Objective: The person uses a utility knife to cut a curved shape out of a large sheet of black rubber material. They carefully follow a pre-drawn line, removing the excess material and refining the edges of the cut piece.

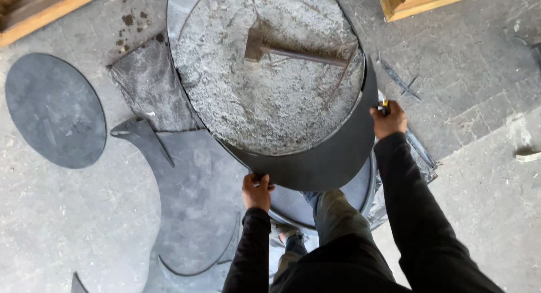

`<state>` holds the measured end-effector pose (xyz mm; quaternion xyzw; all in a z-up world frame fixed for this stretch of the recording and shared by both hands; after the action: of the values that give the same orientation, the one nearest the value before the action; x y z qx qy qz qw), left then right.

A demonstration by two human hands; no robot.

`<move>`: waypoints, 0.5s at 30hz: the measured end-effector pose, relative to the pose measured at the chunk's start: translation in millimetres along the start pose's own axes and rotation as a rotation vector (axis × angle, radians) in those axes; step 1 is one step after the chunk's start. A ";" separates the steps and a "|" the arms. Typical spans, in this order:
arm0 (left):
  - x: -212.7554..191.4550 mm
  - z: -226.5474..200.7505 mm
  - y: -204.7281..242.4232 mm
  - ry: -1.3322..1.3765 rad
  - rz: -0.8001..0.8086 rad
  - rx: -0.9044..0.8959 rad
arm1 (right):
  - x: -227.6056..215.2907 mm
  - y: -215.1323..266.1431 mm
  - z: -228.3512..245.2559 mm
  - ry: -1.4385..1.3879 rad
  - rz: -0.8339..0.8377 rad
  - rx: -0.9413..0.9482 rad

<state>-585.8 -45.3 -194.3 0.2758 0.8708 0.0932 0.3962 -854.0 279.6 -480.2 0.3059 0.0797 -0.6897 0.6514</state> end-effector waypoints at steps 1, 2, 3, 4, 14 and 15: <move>-0.9 10.4 -6.7 -0.024 -0.009 0.020 | 0.5 -1.3 10.2 -0.060 -0.055 -0.082; 0.5 7.2 -1.9 -0.023 -0.019 0.007 | 9.0 -6.0 1.7 -0.055 -0.039 -0.085; 1.4 3.4 2.7 0.009 -0.033 0.005 | 18.0 -10.3 -9.1 -0.081 -0.018 -0.035; 1.6 -4.4 3.5 0.040 -0.046 0.012 | 28.9 -16.5 -16.6 -0.112 -0.001 0.016; 8.2 3.8 10.7 0.205 -0.070 0.083 | 1.8 17.3 -16.9 -0.340 0.168 0.073; 8.7 0.2 9.8 0.178 -0.073 0.064 | -0.2 16.7 -13.6 -0.334 0.152 0.073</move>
<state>-586.3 -32.4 -196.3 0.2472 0.9144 0.0750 0.3116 -833.9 284.4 -486.1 0.2157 -0.0780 -0.6821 0.6944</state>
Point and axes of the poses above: each hand's wrist, its own y-axis away from the middle knuckle, its own x-axis out of the palm, z = x × y, the point moved 5 cm from there along -y, towards the middle knuckle, and after that the axes turned 1 degree about -x, right-handed, at the moved point
